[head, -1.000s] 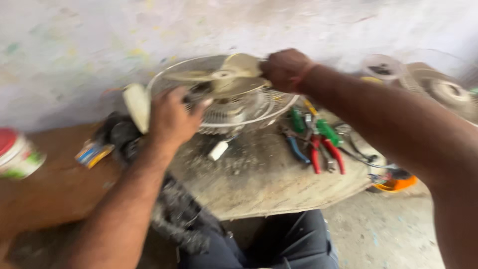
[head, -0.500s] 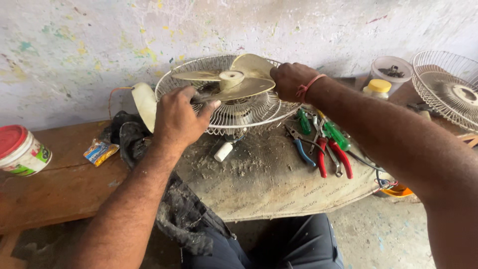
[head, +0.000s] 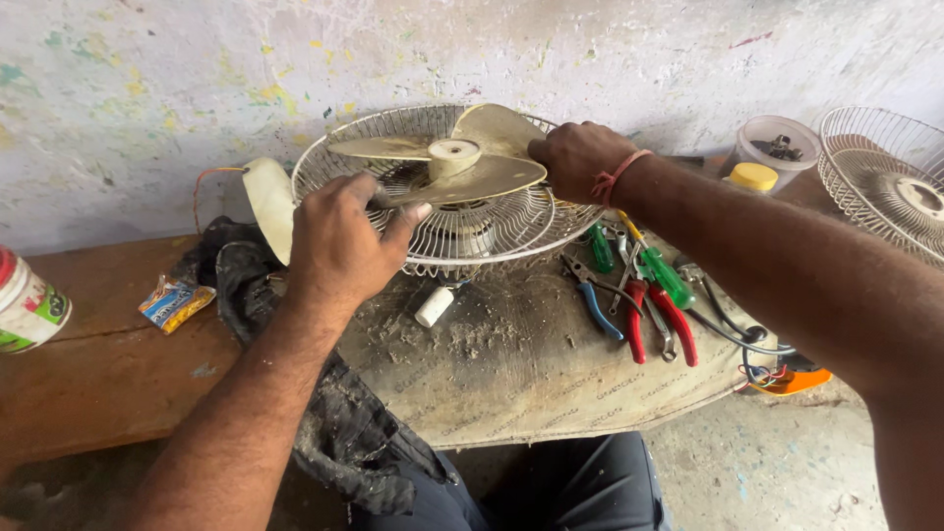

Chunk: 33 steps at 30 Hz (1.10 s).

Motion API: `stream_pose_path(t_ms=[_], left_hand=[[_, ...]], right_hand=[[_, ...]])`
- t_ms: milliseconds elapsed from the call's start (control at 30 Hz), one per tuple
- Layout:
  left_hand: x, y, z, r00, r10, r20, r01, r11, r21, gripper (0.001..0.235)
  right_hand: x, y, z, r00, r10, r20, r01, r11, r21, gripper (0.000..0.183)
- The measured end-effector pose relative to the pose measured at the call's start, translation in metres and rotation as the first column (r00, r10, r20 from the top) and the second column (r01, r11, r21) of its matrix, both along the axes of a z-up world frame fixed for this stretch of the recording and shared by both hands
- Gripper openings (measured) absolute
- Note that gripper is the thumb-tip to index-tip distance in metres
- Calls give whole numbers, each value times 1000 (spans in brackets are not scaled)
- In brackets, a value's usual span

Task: The person repairs a table fan by removing the blades, using pliers to manipulate the wiring and motor, and handling the metal guard pieces.

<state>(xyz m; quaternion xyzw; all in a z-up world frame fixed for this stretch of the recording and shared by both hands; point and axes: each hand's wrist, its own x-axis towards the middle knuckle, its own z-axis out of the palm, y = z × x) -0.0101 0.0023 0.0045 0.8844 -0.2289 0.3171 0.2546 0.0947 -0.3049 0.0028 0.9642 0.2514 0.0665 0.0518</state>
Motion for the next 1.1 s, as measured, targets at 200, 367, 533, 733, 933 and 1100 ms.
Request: stream_pose_path(t_ms=[200, 367, 533, 733, 933, 1100], left_hand=[[-2, -1, 1, 1000, 6, 16, -6, 1000, -13, 43], [-1, 3, -4, 997, 50, -56, -50, 999, 3, 41], [3, 8, -16, 994, 21, 109, -23, 1000, 19, 48], [1, 6, -16, 998, 23, -52, -23, 1000, -9, 45], [6, 1, -12, 1000, 0, 19, 1, 1000, -17, 44], [-1, 2, -6, 999, 23, -45, -24, 1000, -12, 44]], right_hand=[[-3, 7, 16, 1000, -31, 7, 31, 987, -158, 24], [-3, 18, 52, 991, 81, 104, -32, 913, -407, 32], [-7, 12, 40, 954, 167, 251, -125, 977, -172, 27], [-4, 3, 23, 978, 85, 190, -96, 994, 51, 24], [1, -14, 1, 982, 187, -12, -177, 946, 270, 17], [0, -19, -1, 971, 200, 134, -234, 917, 324, 13]])
